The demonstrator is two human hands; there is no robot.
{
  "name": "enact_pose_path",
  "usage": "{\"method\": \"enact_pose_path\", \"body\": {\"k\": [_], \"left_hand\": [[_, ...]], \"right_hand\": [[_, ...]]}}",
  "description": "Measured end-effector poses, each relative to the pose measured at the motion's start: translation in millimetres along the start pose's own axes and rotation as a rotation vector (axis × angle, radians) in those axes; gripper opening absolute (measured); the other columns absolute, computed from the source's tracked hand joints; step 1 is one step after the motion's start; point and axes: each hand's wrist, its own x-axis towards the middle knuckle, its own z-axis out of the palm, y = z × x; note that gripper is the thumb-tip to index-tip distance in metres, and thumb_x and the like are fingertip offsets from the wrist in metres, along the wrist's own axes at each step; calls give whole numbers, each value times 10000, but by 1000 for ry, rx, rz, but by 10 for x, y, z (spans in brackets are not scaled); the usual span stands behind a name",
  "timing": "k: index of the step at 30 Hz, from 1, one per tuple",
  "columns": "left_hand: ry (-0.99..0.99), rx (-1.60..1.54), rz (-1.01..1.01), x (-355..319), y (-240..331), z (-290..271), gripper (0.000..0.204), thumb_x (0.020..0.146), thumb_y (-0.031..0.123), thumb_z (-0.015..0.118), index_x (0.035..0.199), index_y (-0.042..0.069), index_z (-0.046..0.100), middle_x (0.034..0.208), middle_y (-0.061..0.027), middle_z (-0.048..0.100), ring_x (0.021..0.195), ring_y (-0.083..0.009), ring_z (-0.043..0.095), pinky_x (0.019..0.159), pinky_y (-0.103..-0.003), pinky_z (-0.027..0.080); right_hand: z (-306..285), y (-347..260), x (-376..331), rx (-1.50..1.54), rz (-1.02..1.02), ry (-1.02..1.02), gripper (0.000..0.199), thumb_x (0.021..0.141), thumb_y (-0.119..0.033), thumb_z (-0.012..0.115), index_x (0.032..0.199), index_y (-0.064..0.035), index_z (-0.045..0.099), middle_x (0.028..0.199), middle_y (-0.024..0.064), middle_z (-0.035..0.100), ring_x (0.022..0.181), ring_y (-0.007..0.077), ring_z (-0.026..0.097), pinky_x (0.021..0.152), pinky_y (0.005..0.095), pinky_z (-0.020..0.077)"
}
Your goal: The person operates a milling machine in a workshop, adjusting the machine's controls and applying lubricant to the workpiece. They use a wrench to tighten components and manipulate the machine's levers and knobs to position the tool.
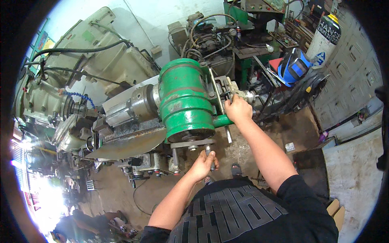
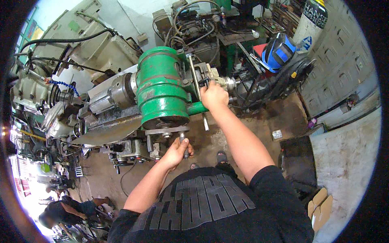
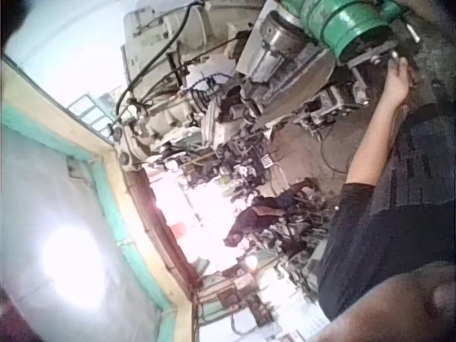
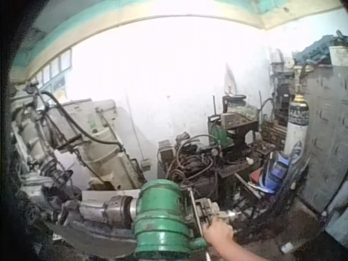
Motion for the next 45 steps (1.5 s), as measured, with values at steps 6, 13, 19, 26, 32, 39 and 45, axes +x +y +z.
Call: {"method": "enact_pose_path", "body": {"k": [6,13,19,26,32,39,45], "left_hand": [[194,-63,-100,-509,117,-694,267,1104,296,440,987,59,479,754,-42,535,757,-192,571,736,-371,495],[-20,-248,54,-262,338,-48,275,1116,318,411,1048,52,429,787,-54,553,716,-185,594,694,-361,520],[134,21,-236,-182,-80,-301,361,1085,355,502,1159,4,467,862,-75,606,740,-184,620,694,-355,525],[156,-250,-35,-638,500,-497,202,1096,229,454,992,57,469,760,-44,518,718,-191,561,705,-373,511],[11,-147,-92,-65,180,121,287,1105,317,455,1033,39,456,803,-53,561,744,-198,588,743,-368,527],[219,-11,-164,-501,115,-648,260,1096,281,469,1037,30,502,788,-56,566,705,-173,570,675,-359,512],[16,-317,54,-450,484,-205,242,1110,279,443,1043,46,434,787,-61,532,730,-174,568,719,-372,549]], "right_hand": [[-59,-13,-30,18,37,-22,410,917,-380,515,1057,-15,639,1011,235,711,907,405,718,831,527,568],[2,-14,5,-2,-5,-30,401,916,-366,518,1071,-13,630,980,233,715,871,397,729,807,511,583],[-40,4,0,17,4,-37,409,921,-373,512,1089,-19,630,1032,235,702,919,396,723,827,512,580],[-30,-8,-6,1,0,-63,402,926,-370,503,1077,-21,634,1042,224,703,898,398,725,825,517,578],[-7,0,10,15,20,-64,406,926,-364,501,1083,-14,634,1043,224,705,925,398,720,845,514,572],[-20,26,-37,23,28,22,387,913,-365,515,1033,-25,659,1001,220,716,913,407,712,836,528,563],[-11,-14,-15,19,7,-39,403,929,-367,499,1071,-24,657,1057,222,707,922,393,724,844,511,573]]}}
